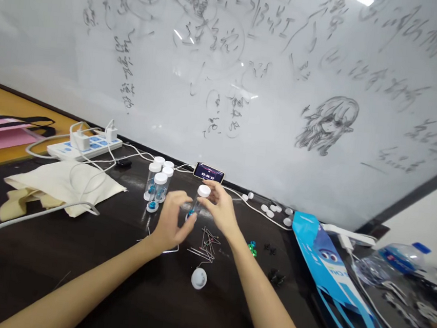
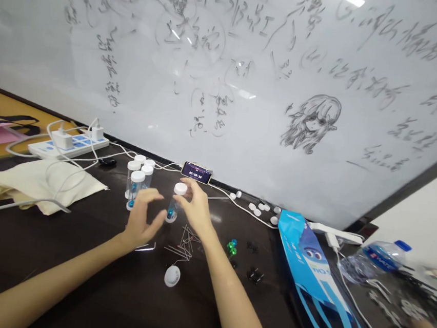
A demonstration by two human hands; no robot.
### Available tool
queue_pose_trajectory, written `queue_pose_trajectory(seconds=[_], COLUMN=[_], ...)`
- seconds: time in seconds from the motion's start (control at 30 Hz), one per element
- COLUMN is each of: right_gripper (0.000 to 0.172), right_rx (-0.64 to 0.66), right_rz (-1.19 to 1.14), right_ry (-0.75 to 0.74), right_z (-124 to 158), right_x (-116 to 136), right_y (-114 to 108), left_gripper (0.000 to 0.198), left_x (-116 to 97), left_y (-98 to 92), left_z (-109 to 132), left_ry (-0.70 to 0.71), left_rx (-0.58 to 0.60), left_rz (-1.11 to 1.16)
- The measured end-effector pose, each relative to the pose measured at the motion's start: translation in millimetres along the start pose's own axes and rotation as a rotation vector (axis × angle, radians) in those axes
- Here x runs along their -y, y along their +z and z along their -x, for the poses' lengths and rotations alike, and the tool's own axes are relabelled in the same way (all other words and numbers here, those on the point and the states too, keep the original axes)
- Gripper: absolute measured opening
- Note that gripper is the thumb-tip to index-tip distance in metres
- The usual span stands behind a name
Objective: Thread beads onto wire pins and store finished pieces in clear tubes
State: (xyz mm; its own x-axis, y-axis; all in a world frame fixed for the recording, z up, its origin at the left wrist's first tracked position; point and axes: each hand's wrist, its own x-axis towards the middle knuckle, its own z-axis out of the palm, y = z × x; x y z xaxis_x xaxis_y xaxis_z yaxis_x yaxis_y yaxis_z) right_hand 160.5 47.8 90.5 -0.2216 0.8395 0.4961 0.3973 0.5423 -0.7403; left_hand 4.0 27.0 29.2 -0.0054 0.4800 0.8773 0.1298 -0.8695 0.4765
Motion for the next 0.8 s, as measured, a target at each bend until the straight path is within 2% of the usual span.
queue_pose_trajectory(seconds=[0.1, 0.17, 0.23, 0.4, 0.57, 0.7, 0.8], right_gripper=[0.040, 0.041, 0.042, 0.041, 0.040, 0.053, 0.050], right_rx=[-0.030, -0.029, -0.017, 0.001, 0.053, 0.108, 0.077], right_rz=[-0.039, -0.060, -0.072, -0.060, 0.006, 0.125, 0.286], right_ry=[-0.009, -0.020, -0.028, -0.034, -0.030, -0.014, 0.042], right_z=[-19.2, -31.7, -41.6, -53.8, -52.3, -44.0, -39.6], right_x=[-7.1, -9.5, -12.0, -22.6, -29.1, -29.4, -39.5], right_y=[24.7, 41.8, 56.6, 76.4, 74.9, 54.1, 19.0], left_gripper=[0.025, 0.018, 0.015, 0.015, 0.011, 0.011, 0.012], left_x=[-17.8, -27.5, -31.9, -24.3, -19.2, -18.9, -18.4], left_y=[8.4, 14.0, 17.2, 16.3, 17.0, 16.1, 14.9], left_z=[6.6, 10.5, 13.7, 19.0, 25.7, 29.4, 30.6], left_ry=[0.270, 0.605, 0.700, 0.686, 0.551, 0.424, 0.361], left_rx=[0.110, 0.267, 0.346, 0.422, 0.420, 0.402, 0.418], left_rz=[-0.031, -0.181, -0.224, -0.232, -0.194, -0.167, -0.156])
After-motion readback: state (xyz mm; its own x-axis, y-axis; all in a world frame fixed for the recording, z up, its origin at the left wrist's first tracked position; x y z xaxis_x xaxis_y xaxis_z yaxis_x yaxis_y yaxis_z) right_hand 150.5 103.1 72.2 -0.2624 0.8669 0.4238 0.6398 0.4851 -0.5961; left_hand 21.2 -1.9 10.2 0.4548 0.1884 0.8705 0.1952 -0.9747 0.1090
